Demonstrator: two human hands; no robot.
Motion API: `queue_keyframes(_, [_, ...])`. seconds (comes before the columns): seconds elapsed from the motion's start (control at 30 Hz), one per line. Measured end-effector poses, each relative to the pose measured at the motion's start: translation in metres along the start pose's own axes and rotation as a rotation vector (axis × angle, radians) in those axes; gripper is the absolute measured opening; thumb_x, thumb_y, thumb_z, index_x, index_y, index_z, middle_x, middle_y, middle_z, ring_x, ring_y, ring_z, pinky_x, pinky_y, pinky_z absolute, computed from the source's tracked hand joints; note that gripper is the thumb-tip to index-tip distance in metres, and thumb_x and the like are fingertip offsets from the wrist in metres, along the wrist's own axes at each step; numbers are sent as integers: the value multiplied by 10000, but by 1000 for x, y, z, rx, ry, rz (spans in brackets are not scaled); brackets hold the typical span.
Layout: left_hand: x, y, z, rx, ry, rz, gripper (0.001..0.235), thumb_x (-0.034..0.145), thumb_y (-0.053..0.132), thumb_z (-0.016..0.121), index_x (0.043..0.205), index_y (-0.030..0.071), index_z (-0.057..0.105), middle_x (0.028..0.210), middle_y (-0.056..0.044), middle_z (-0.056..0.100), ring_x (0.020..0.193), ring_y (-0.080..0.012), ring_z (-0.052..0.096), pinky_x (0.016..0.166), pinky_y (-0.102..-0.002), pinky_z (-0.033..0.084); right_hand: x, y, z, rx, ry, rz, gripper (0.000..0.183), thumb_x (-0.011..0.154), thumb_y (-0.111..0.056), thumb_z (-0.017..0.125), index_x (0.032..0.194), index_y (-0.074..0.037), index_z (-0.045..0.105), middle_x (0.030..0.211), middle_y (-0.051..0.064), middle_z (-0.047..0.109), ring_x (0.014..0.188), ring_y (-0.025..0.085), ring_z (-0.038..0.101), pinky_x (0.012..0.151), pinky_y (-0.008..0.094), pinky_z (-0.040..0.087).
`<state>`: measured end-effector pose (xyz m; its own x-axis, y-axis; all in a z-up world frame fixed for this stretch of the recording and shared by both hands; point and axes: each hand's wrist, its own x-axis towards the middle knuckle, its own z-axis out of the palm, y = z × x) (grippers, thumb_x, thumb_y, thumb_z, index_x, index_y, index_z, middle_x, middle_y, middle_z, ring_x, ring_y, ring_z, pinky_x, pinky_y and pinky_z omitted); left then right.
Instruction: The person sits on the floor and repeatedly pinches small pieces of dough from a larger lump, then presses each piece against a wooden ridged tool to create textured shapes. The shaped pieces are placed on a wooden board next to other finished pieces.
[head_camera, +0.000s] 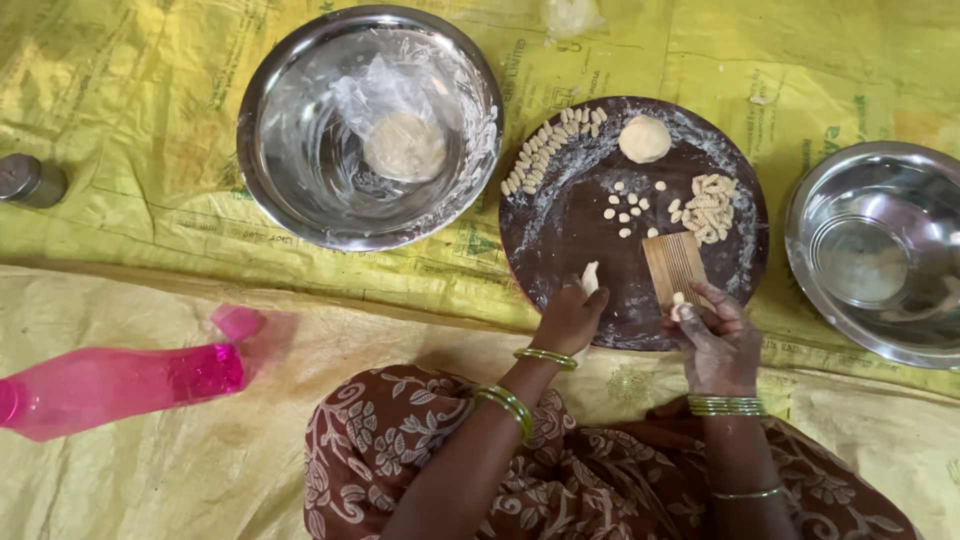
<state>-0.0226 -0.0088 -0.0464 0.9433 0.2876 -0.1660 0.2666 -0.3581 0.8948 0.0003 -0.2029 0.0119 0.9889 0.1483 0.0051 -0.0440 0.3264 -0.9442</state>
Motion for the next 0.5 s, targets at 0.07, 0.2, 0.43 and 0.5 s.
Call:
queue_keyframes(0.07, [9, -12, 16, -2, 44, 22, 528, 908, 167, 611, 1289, -159, 447, 1118, -412, 591, 1073, -531, 605, 981, -519, 476, -4, 0, 5, 2, -46, 7, 170, 986, 66, 610, 1143, 49, 672, 1000, 200, 731, 855, 236, 745, 716, 353, 660])
queue_keyframes(0.2, [21, -23, 26, 32, 93, 0, 646, 856, 49, 615, 1403, -151, 336, 1344, -466, 376, 1163, -584, 513, 1040, -505, 432, -3, -3, 12, 24, -39, 75, 193, 963, 70, 589, 1132, 77, 683, 1057, 203, 747, 912, 254, 755, 806, 360, 655])
queue_keyframes(0.43, [18, -8, 2, 15, 120, -71, 671, 828, 56, 649, 1425, -77, 374, 1306, -401, 449, 1149, -540, 553, 1021, -484, 467, -2, 14, 5, 21, -19, 65, 261, 918, 73, 658, 1177, 55, 688, 1045, 189, 738, 891, 232, 734, 793, 331, 634])
queue_keyframes(0.5, [16, -2, -1, -3, 130, -58, 647, 828, 49, 653, 1415, -68, 408, 1279, -387, 487, 1141, -531, 563, 1014, -484, 473, 2, 24, 0, 33, 8, 73, 192, 946, 56, 667, 1135, 51, 697, 1003, 191, 730, 847, 239, 729, 748, 338, 638])
